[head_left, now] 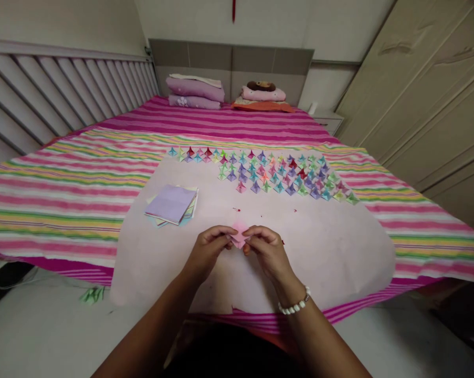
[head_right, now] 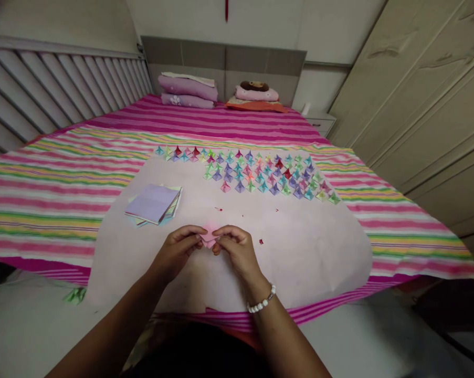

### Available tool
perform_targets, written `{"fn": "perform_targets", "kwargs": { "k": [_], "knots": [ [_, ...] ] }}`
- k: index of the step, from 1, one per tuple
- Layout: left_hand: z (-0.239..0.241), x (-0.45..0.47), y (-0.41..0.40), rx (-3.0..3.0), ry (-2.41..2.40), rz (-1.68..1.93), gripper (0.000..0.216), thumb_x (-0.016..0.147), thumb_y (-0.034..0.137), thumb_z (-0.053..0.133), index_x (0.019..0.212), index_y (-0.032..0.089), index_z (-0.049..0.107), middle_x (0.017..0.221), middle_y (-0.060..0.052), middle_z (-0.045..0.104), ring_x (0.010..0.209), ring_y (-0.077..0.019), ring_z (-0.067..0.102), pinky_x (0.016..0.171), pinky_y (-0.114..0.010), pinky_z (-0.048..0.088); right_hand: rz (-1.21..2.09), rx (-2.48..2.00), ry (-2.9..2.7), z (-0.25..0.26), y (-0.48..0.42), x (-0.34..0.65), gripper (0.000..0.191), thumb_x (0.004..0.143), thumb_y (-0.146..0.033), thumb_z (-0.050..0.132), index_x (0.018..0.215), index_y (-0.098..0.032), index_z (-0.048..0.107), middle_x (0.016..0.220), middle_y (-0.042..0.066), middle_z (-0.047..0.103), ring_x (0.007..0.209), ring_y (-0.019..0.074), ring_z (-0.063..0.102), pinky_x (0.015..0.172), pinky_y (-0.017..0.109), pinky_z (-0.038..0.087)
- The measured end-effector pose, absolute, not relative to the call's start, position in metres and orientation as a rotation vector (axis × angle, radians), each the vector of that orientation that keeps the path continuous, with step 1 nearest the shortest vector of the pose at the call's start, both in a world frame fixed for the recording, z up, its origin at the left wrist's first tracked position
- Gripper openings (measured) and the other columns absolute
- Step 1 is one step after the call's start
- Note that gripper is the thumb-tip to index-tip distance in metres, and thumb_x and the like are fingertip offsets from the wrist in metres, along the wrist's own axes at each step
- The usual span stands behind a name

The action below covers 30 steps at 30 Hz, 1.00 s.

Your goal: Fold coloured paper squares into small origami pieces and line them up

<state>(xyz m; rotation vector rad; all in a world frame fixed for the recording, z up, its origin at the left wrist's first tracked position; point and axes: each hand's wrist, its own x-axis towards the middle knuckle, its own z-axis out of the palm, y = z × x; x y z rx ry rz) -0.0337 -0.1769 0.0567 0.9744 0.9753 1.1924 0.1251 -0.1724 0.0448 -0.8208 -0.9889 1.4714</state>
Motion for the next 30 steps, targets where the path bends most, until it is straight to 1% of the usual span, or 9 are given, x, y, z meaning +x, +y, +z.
{"fn": "perform_targets", "kwargs": {
  "k": [3,5,8,11,15,20,24,27,30],
  "knots": [
    [0.06,-0.033,-0.177,0.963,0.975,1.186,0.014,0.067,0.022,0.069,0.079,0.017,0.074,0.065,-0.001,0.064,0.065,-0.0105,0.054,0.066,-0.024,0.043,1.481,-0.799,-0.987,0.044,-0.173,0.126,0.01,0.068,-0.015,0.066,0.075,-0.021,0.072,0.056,-0.003,0.065,0.05,0.0115,0.059,0.053,0.025,0.046],
    [0.063,-0.033,-0.178,0.955,0.971,1.18,0.017,0.068,0.027,0.069,0.08,0.016,0.075,0.064,-0.001,0.063,0.065,-0.0114,0.055,0.066,-0.025,0.044,1.481,-0.804,-1.006,0.044,-0.173,0.127,0.011,0.07,-0.016,0.064,0.076,-0.021,0.071,0.054,-0.003,0.064,0.05,0.0115,0.058,0.055,0.025,0.046],
    [0.066,-0.032,-0.179,1.002,1.026,1.174,0.022,0.069,0.034,0.071,0.077,0.015,0.074,0.063,-0.002,0.063,0.064,-0.0121,0.055,0.066,-0.025,0.044,1.477,-0.804,-1.066,0.044,-0.174,0.129,0.011,0.074,-0.02,0.063,0.081,-0.02,0.071,0.058,-0.001,0.065,0.053,0.0129,0.059,0.059,0.028,0.047],
    [0.068,-0.031,-0.179,1.086,1.143,1.163,0.021,0.064,0.034,0.077,0.073,0.015,0.072,0.064,-0.001,0.065,0.063,-0.012,0.056,0.064,-0.025,0.045,1.422,-0.835,-1.158,0.044,-0.174,0.129,0.011,0.076,-0.028,0.065,0.08,-0.02,0.071,0.066,0.001,0.065,0.059,0.0142,0.058,0.061,0.029,0.046],
    [0.064,-0.031,-0.178,1.166,1.185,1.172,0.022,0.062,0.033,0.079,0.075,0.016,0.073,0.069,-0.002,0.069,0.066,-0.013,0.059,0.065,-0.025,0.046,1.275,-0.954,-1.174,0.043,-0.173,0.127,0.015,0.066,-0.031,0.078,0.072,-0.02,0.07,0.064,-0.001,0.06,0.056,0.0112,0.049,0.053,0.025,0.039],
    [0.059,-0.038,-0.177,1.347,1.227,1.13,0.028,0.068,0.035,0.076,0.09,0.018,0.075,0.079,-0.004,0.072,0.07,-0.0147,0.061,0.068,-0.027,0.047,1.232,-1.031,-1.18,0.044,-0.173,0.126,0.023,0.063,-0.035,0.08,0.078,-0.02,0.07,0.054,-0.004,0.051,0.049,0.0094,0.039,0.046,0.023,0.031],
    [0.061,-0.039,-0.178,1.524,1.252,1.146,0.026,0.071,0.03,0.074,0.096,0.021,0.075,0.092,-0.005,0.072,0.08,-0.0162,0.062,0.073,-0.027,0.047,1.215,-1.026,-1.193,0.045,-0.173,0.126,0.024,0.063,-0.034,0.08,0.08,-0.02,0.07,0.054,-0.005,0.051,0.05,0.0099,0.041,0.048,0.024,0.034],
    [0.063,-0.038,-0.178,1.601,1.27,1.169,0.026,0.072,0.026,0.073,0.097,0.021,0.074,0.089,-0.004,0.071,0.08,-0.016,0.061,0.073,-0.027,0.047,1.191,-1.02,-1.216,0.044,-0.172,0.127,0.023,0.064,-0.031,0.08,0.083,-0.021,0.071,0.06,-0.003,0.056,0.054,0.011,0.045,0.052,0.025,0.038],
    [0.063,-0.036,-0.178,1.668,1.286,1.185,0.022,0.074,0.027,0.071,0.095,0.021,0.074,0.083,-0.004,0.068,0.077,-0.0155,0.06,0.072,-0.027,0.046,1.132,-1.027,-1.27,0.045,-0.172,0.127,0.024,0.066,-0.029,0.078,0.088,-0.022,0.072,0.077,0.002,0.067,0.062,0.0135,0.052,0.062,0.029,0.045]
  ]
}}
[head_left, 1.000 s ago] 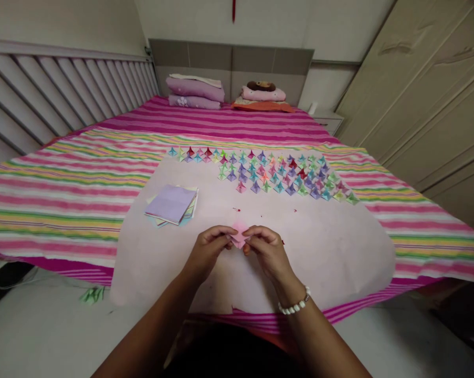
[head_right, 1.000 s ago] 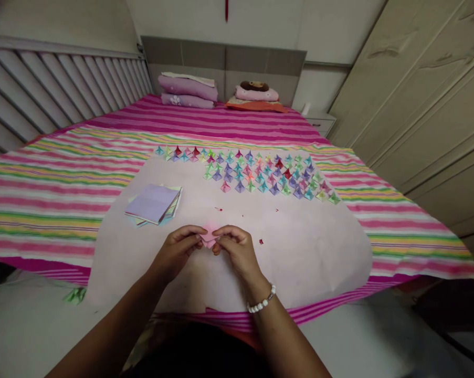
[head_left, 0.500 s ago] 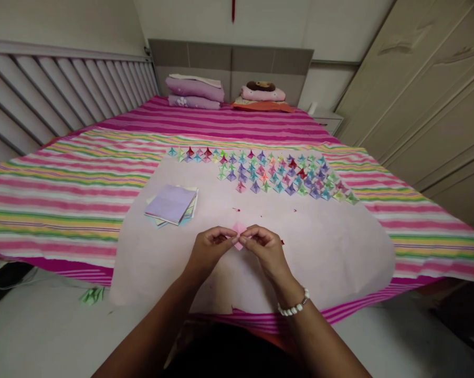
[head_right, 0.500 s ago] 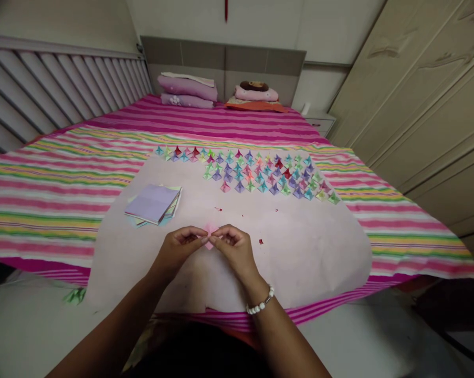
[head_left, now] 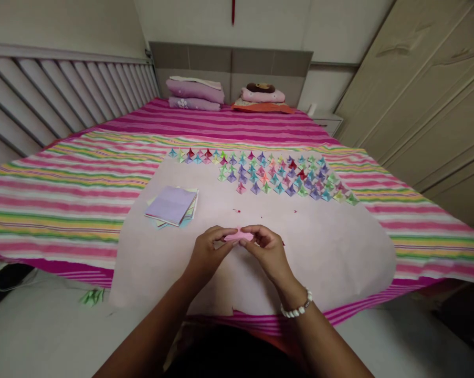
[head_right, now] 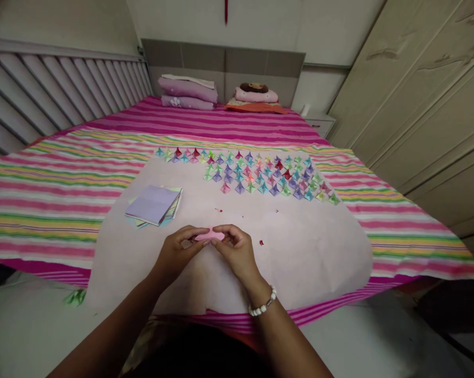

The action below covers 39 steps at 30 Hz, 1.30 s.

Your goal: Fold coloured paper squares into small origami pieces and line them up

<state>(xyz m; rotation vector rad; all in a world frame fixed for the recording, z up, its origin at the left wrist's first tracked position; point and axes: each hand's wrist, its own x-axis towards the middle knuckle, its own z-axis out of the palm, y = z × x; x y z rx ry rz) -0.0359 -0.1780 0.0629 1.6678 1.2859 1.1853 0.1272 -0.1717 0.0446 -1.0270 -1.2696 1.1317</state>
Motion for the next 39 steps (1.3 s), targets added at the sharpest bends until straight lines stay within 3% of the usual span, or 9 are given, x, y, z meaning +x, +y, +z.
{"fn": "perform_targets", "kwargs": {
  "k": [3,7,13,18,22,29,33,39],
  "knots": [
    [0.061,-0.036,-0.178,1.726,1.276,1.192,0.017,0.077,0.028,0.069,0.091,0.022,0.075,0.08,-0.003,0.065,0.077,-0.0161,0.059,0.073,-0.027,0.046,1.055,-1.036,-1.341,0.047,-0.172,0.127,0.024,0.069,-0.03,0.077,0.091,-0.023,0.073,0.086,0.004,0.07,0.069,0.016,0.057,0.07,0.033,0.048],
    [0.061,-0.038,-0.176,1.786,1.276,1.186,0.013,0.079,0.029,0.066,0.086,0.022,0.075,0.078,-0.004,0.062,0.078,-0.0167,0.059,0.074,-0.028,0.046,0.972,-1.045,-1.399,0.05,-0.173,0.127,0.016,0.07,-0.034,0.076,0.082,-0.024,0.074,0.077,0.003,0.066,0.07,0.0169,0.057,0.067,0.032,0.047],
    [0.06,-0.04,-0.174,1.645,1.186,1.172,0.012,0.076,0.03,0.068,0.079,0.02,0.073,0.104,-0.008,0.066,0.098,-0.021,0.06,0.085,-0.032,0.046,0.987,-1.012,-1.419,0.054,-0.172,0.129,0.015,0.069,-0.037,0.078,0.068,-0.023,0.074,0.071,0.002,0.059,0.067,0.0156,0.053,0.061,0.03,0.042],
    [0.066,-0.035,-0.178,1.199,1.164,1.116,0.018,0.068,0.034,0.075,0.071,0.017,0.072,0.071,-0.003,0.071,0.072,-0.0174,0.062,0.068,-0.028,0.048,1.093,-0.993,-1.398,0.055,-0.172,0.13,0.016,0.069,-0.037,0.078,0.066,-0.022,0.073,0.069,0.002,0.062,0.068,0.0164,0.056,0.065,0.031,0.043],
    [0.075,-0.033,-0.179,1.105,1.222,1.15,0.013,0.067,0.031,0.074,0.068,0.018,0.073,0.07,-0.003,0.072,0.069,-0.0176,0.063,0.06,-0.026,0.045,1.204,-0.963,-1.327,0.05,-0.172,0.13,0.011,0.071,-0.034,0.076,0.073,-0.023,0.075,0.075,0.002,0.065,0.07,0.0157,0.058,0.066,0.03,0.044],
    [0.062,-0.034,-0.177,1.04,1.108,1.174,0.029,0.077,0.043,0.066,0.082,0.016,0.075,0.077,-0.005,0.073,0.085,-0.0199,0.065,0.078,-0.029,0.049,1.268,-0.988,-1.174,0.041,-0.171,0.131,0.012,0.064,-0.027,0.082,0.064,-0.021,0.072,0.067,-0.001,0.064,0.063,0.0122,0.055,0.061,0.026,0.042],
    [0.054,-0.028,-0.178,0.962,1.028,1.165,0.036,0.068,0.038,0.077,0.097,0.017,0.073,0.089,-0.004,0.074,0.088,-0.0176,0.065,0.085,-0.03,0.049,1.263,-0.994,-1.125,0.039,-0.17,0.13,0.009,0.066,-0.027,0.08,0.067,-0.022,0.073,0.069,-0.001,0.066,0.067,0.013,0.057,0.065,0.026,0.043],
    [0.046,-0.023,-0.178,0.96,1.054,1.206,0.021,0.067,0.033,0.079,0.074,0.014,0.073,0.067,-0.001,0.069,0.067,-0.0104,0.061,0.071,-0.023,0.05,1.216,-1.036,-1.065,0.04,-0.173,0.126,0.015,0.062,-0.03,0.082,0.063,-0.02,0.071,0.065,0.0,0.066,0.062,0.0134,0.056,0.062,0.027,0.043]
  ]
}}
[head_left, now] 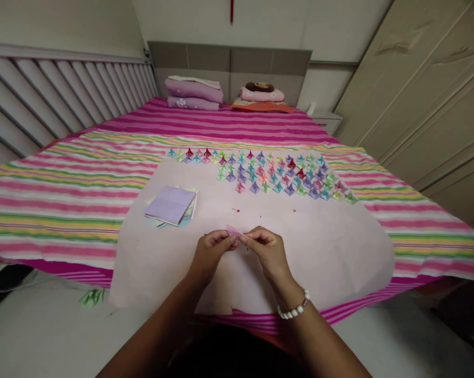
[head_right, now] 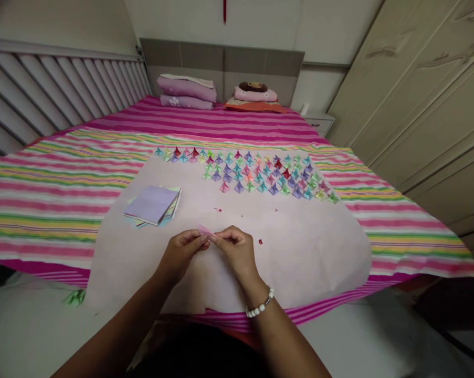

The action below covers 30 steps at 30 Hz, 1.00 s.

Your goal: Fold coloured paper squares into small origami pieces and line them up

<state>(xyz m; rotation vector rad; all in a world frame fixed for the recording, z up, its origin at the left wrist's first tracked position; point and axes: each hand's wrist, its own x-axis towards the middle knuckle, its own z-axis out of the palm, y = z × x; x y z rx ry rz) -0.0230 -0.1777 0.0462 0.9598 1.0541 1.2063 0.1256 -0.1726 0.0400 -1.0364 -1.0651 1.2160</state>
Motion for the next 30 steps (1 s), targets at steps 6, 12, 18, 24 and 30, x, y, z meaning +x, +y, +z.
{"fn": "perform_targets", "kwargs": {
  "k": [6,12,18,24,30],
  "knots": [
    [0.049,-0.024,-0.174,0.766,1.008,1.235,0.029,0.054,0.031,0.086,0.069,0.013,0.07,0.059,0.0,0.067,0.056,-0.0076,0.058,0.06,-0.02,0.048,1.228,-1.062,-1.037,0.044,-0.174,0.123,0.02,0.059,-0.029,0.083,0.057,-0.019,0.066,0.054,-0.003,0.059,0.054,0.0104,0.047,0.055,0.025,0.036],
    [0.051,-0.031,-0.171,0.701,0.979,1.223,0.034,0.054,0.032,0.086,0.079,0.012,0.073,0.066,-0.001,0.068,0.062,-0.0078,0.059,0.067,-0.021,0.049,1.384,-0.981,-1.089,0.047,-0.172,0.126,0.02,0.069,-0.039,0.075,0.069,-0.02,0.073,0.067,0.001,0.066,0.065,0.0138,0.054,0.066,0.028,0.04],
    [0.05,-0.033,-0.175,0.805,0.902,1.105,0.031,0.063,0.034,0.082,0.083,0.012,0.074,0.07,-0.002,0.068,0.064,-0.0068,0.058,0.066,-0.019,0.047,1.516,-0.961,-0.977,0.051,-0.174,0.122,0.022,0.067,-0.038,0.076,0.061,-0.019,0.067,0.059,-0.002,0.059,0.059,0.0117,0.048,0.063,0.027,0.038],
    [0.052,-0.031,-0.175,0.748,0.86,1.106,0.027,0.058,0.032,0.085,0.072,0.014,0.07,0.065,0.0,0.067,0.059,-0.0059,0.058,0.062,-0.018,0.046,1.596,-0.921,-0.943,0.053,-0.176,0.121,0.022,0.068,-0.037,0.076,0.06,-0.019,0.065,0.054,-0.004,0.053,0.054,0.0106,0.044,0.06,0.026,0.037],
    [0.049,-0.031,-0.173,0.795,0.932,1.124,0.03,0.059,0.032,0.083,0.077,0.014,0.068,0.066,0.001,0.067,0.059,-0.0063,0.058,0.062,-0.019,0.047,1.575,-0.955,-0.978,0.049,-0.173,0.123,0.016,0.068,-0.034,0.074,0.067,-0.019,0.069,0.06,-0.001,0.06,0.058,0.0122,0.05,0.06,0.027,0.039]
  ]
}}
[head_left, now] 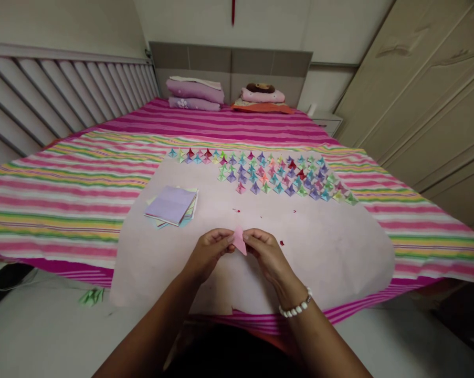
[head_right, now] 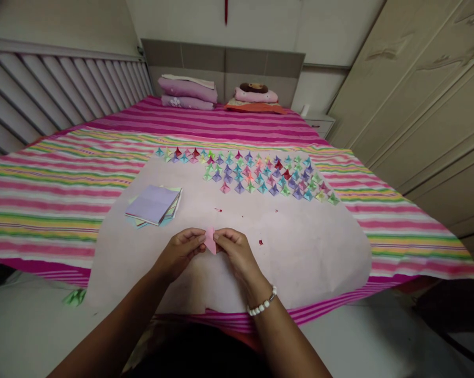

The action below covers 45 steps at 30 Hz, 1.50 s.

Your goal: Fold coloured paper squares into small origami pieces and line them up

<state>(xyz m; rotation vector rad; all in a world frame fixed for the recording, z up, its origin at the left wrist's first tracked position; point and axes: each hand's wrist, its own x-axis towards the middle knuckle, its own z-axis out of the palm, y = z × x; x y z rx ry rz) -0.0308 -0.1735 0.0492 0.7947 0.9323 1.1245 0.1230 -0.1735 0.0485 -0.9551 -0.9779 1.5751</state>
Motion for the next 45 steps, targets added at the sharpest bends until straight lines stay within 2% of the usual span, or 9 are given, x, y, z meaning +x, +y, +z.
{"fn": "perform_targets", "kwargs": {
  "k": [5,14,21,26,30,35,39,41,45],
  "knots": [
    [0.048,-0.03,-0.173,0.973,1.097,1.164,0.025,0.061,0.03,0.081,0.074,0.014,0.066,0.064,0.001,0.066,0.06,-0.0098,0.061,0.063,-0.022,0.049,1.454,-1.045,-1.148,0.046,-0.171,0.124,0.011,0.065,-0.027,0.071,0.072,-0.018,0.071,0.058,-0.001,0.062,0.055,0.0126,0.052,0.057,0.027,0.04],
    [0.053,-0.018,-0.182,1.239,1.161,1.18,0.022,0.074,0.036,0.069,0.084,0.016,0.068,0.08,-0.005,0.072,0.078,-0.019,0.068,0.075,-0.029,0.053,1.091,-1.166,-1.288,0.046,-0.174,0.118,0.011,0.072,-0.028,0.065,0.065,-0.02,0.066,0.054,-0.002,0.056,0.049,0.0117,0.043,0.049,0.026,0.033],
    [0.055,-0.015,-0.185,1.45,1.258,1.162,0.017,0.079,0.028,0.063,0.093,0.02,0.07,0.084,-0.004,0.074,0.079,-0.02,0.069,0.073,-0.027,0.052,0.822,-1.16,-1.463,0.046,-0.177,0.114,0.011,0.076,-0.018,0.06,0.073,-0.021,0.071,0.066,0.0,0.057,0.058,0.0137,0.05,0.055,0.027,0.038],
    [0.049,-0.017,-0.181,1.65,1.284,1.232,0.017,0.077,0.019,0.063,0.091,0.02,0.072,0.09,-0.006,0.072,0.082,-0.0205,0.067,0.078,-0.03,0.051,0.863,-1.126,-1.417,0.045,-0.176,0.115,0.012,0.076,-0.017,0.058,0.073,-0.021,0.07,0.075,0.004,0.061,0.063,0.0153,0.055,0.058,0.029,0.043],
    [0.046,-0.019,-0.181,1.665,1.358,1.274,0.026,0.076,0.02,0.064,0.101,0.02,0.068,0.103,-0.01,0.07,0.09,-0.0217,0.065,0.081,-0.034,0.051,0.911,-1.113,-1.325,0.043,-0.174,0.115,0.014,0.07,-0.014,0.059,0.072,-0.021,0.07,0.077,0.003,0.062,0.064,0.0153,0.055,0.059,0.029,0.044],
    [0.049,-0.025,-0.183,1.846,1.169,1.301,0.02,0.081,0.012,0.054,0.09,0.022,0.069,0.115,-0.008,0.066,0.113,-0.0214,0.058,0.096,-0.035,0.046,1.065,-1.127,-1.186,0.044,-0.172,0.117,0.009,0.066,-0.017,0.062,0.069,-0.021,0.07,0.068,0.001,0.065,0.059,0.0148,0.054,0.058,0.029,0.043],
    [0.047,-0.028,-0.183,1.978,1.092,1.212,0.036,0.08,0.007,0.049,0.103,0.024,0.07,0.122,-0.007,0.064,0.115,-0.0197,0.058,0.102,-0.036,0.043,1.176,-1.129,-1.117,0.047,-0.172,0.12,0.006,0.068,-0.021,0.065,0.07,-0.021,0.071,0.057,-0.002,0.063,0.054,0.0138,0.052,0.057,0.029,0.041],
    [0.045,-0.028,-0.183,1.953,1.089,1.214,0.036,0.078,0.009,0.055,0.106,0.025,0.07,0.12,-0.007,0.066,0.113,-0.0207,0.059,0.102,-0.036,0.044,1.228,-1.103,-1.08,0.047,-0.172,0.122,0.005,0.068,-0.023,0.068,0.07,-0.02,0.072,0.057,-0.001,0.064,0.055,0.0139,0.053,0.058,0.029,0.042],
    [0.048,-0.026,-0.181,1.804,1.149,1.277,0.02,0.079,0.018,0.062,0.093,0.024,0.075,0.104,-0.007,0.072,0.102,-0.0214,0.064,0.095,-0.035,0.047,1.361,-1.024,-1.049,0.044,-0.171,0.124,0.013,0.072,-0.032,0.07,0.072,-0.019,0.072,0.058,0.0,0.063,0.057,0.0134,0.054,0.062,0.029,0.044]
  ]
}}
